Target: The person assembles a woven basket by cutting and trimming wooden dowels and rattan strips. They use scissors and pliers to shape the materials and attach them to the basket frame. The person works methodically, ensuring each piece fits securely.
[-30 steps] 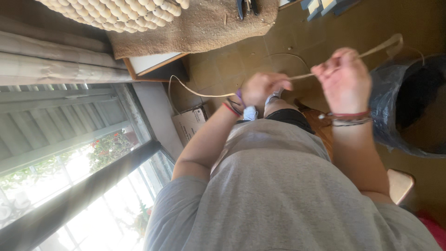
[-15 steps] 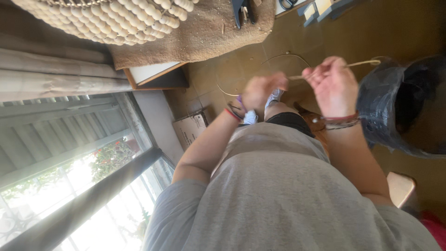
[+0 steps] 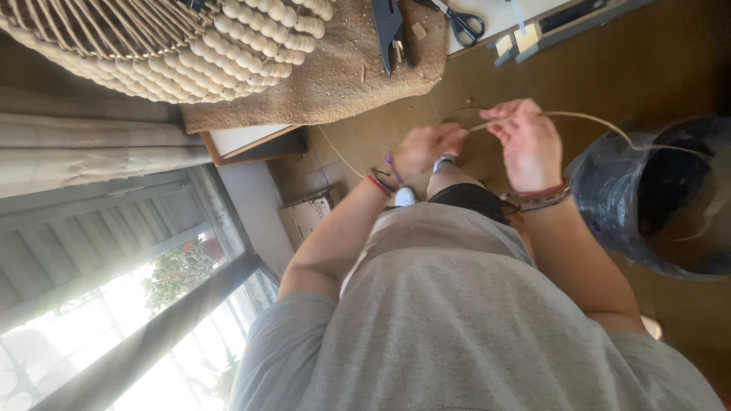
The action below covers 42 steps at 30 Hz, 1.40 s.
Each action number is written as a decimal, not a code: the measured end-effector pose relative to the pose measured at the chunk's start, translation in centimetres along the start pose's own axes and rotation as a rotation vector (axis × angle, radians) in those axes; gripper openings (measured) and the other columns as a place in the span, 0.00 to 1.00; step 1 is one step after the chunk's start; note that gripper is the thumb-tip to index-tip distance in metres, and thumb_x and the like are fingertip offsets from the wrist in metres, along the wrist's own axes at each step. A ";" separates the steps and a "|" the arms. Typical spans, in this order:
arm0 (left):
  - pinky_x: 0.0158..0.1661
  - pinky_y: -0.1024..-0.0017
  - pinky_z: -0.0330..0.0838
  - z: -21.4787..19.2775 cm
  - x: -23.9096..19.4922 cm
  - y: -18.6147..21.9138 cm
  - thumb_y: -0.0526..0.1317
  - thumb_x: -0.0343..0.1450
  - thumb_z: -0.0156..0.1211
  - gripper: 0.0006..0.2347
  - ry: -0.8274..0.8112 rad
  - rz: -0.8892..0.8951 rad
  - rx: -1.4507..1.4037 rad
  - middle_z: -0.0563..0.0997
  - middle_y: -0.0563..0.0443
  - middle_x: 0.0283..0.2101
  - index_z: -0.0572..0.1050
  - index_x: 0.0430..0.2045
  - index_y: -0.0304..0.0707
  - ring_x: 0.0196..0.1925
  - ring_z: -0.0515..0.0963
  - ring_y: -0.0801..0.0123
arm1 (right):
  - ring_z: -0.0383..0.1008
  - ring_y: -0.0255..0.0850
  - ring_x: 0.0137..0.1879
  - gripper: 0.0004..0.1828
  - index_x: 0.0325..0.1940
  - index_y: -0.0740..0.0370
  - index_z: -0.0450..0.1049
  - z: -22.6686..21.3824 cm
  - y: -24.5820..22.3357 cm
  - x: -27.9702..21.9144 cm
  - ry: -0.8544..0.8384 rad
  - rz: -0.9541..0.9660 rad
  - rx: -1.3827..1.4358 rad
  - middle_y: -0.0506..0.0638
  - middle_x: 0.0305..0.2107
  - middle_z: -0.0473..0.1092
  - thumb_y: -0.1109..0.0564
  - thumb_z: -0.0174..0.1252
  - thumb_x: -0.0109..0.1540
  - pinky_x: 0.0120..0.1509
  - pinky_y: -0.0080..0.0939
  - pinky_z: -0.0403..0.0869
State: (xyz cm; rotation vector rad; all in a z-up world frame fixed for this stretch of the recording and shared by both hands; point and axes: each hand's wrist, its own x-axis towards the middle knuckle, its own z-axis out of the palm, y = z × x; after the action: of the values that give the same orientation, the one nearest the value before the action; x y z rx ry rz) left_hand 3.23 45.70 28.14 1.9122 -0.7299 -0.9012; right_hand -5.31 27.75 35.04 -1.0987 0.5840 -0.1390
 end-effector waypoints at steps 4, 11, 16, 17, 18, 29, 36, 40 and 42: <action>0.53 0.59 0.76 -1.7 1.2 -13.5 0.45 0.80 0.48 0.12 0.063 0.141 0.855 0.86 0.48 0.46 0.81 0.41 0.44 0.52 0.84 0.55 | 0.78 0.35 0.48 0.15 0.40 0.50 0.72 -4.5 -0.7 5.0 0.089 0.039 0.080 0.44 0.38 0.74 0.44 0.44 0.74 0.51 0.31 0.76; 0.57 0.41 0.71 -3.0 7.1 1.3 0.48 0.76 0.46 0.16 -0.003 -0.124 0.033 0.80 0.35 0.55 0.68 0.57 0.49 0.57 0.78 0.34 | 0.77 0.39 0.36 0.18 0.39 0.60 0.73 -1.9 1.7 11.8 -0.129 0.368 -0.129 0.51 0.31 0.74 0.47 0.46 0.74 0.35 0.32 0.76; 0.53 0.55 0.76 -2.9 9.8 -5.7 0.60 0.77 0.40 0.18 0.093 -0.335 0.065 0.86 0.59 0.43 0.75 0.40 0.55 0.53 0.82 0.52 | 0.76 0.38 0.25 0.19 0.34 0.63 0.79 -4.0 -2.3 18.6 -0.538 0.187 -0.917 0.54 0.23 0.76 0.48 0.57 0.72 0.24 0.34 0.74; 0.53 0.54 0.76 -3.4 9.7 -6.2 0.61 0.76 0.41 0.17 0.070 -0.372 0.091 0.85 0.57 0.44 0.75 0.41 0.59 0.53 0.82 0.51 | 0.75 0.35 0.24 0.16 0.35 0.56 0.80 -4.7 -2.3 20.6 -0.443 -0.024 -1.076 0.46 0.21 0.75 0.47 0.59 0.73 0.27 0.34 0.74; 0.53 0.53 0.76 -3.8 9.4 -6.7 0.62 0.76 0.42 0.16 0.050 -0.410 0.116 0.85 0.55 0.45 0.75 0.42 0.63 0.52 0.82 0.50 | 0.75 0.31 0.24 0.15 0.35 0.49 0.80 -5.2 -2.2 22.5 -0.348 -0.245 -1.219 0.39 0.20 0.74 0.47 0.60 0.75 0.30 0.34 0.73; 0.53 0.54 0.77 -5.1 9.1 -3.4 0.60 0.73 0.49 0.14 0.133 -0.563 0.015 0.86 0.57 0.45 0.80 0.43 0.67 0.52 0.82 0.49 | 0.81 0.48 0.33 0.23 0.42 0.59 0.73 -5.5 14.6 35.8 -0.439 -0.689 -2.038 0.49 0.29 0.73 0.46 0.73 0.53 0.33 0.48 0.81; 0.53 0.52 0.76 -6.6 8.1 -3.7 0.59 0.74 0.49 0.14 0.260 -0.556 0.006 0.86 0.57 0.45 0.81 0.41 0.64 0.51 0.82 0.49 | 0.82 0.53 0.33 0.22 0.41 0.62 0.72 -5.7 12.5 35.8 -0.442 -0.548 -1.938 0.51 0.25 0.77 0.44 0.67 0.55 0.37 0.55 0.79; 0.55 0.54 0.76 -7.3 7.5 -3.3 0.58 0.74 0.49 0.13 0.230 -0.503 -0.029 0.86 0.62 0.44 0.80 0.41 0.65 0.52 0.82 0.53 | 0.82 0.51 0.36 0.23 0.50 0.60 0.75 -5.2 4.4 30.5 -0.397 -0.543 -1.640 0.47 0.28 0.78 0.48 0.69 0.56 0.43 0.51 0.78; 0.55 0.49 0.75 -7.5 7.3 -2.5 0.57 0.75 0.48 0.15 0.222 -0.445 -0.031 0.85 0.52 0.47 0.80 0.44 0.57 0.52 0.81 0.46 | 0.81 0.45 0.41 0.25 0.56 0.51 0.76 -5.6 0.8 26.8 -0.441 -0.386 -1.307 0.46 0.33 0.78 0.50 0.72 0.56 0.47 0.45 0.76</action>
State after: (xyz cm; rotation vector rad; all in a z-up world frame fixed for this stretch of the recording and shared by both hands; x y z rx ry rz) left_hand 13.85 44.62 26.42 2.1443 -0.1558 -0.9351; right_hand 14.27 13.32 22.49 -2.4246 -0.0253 0.1945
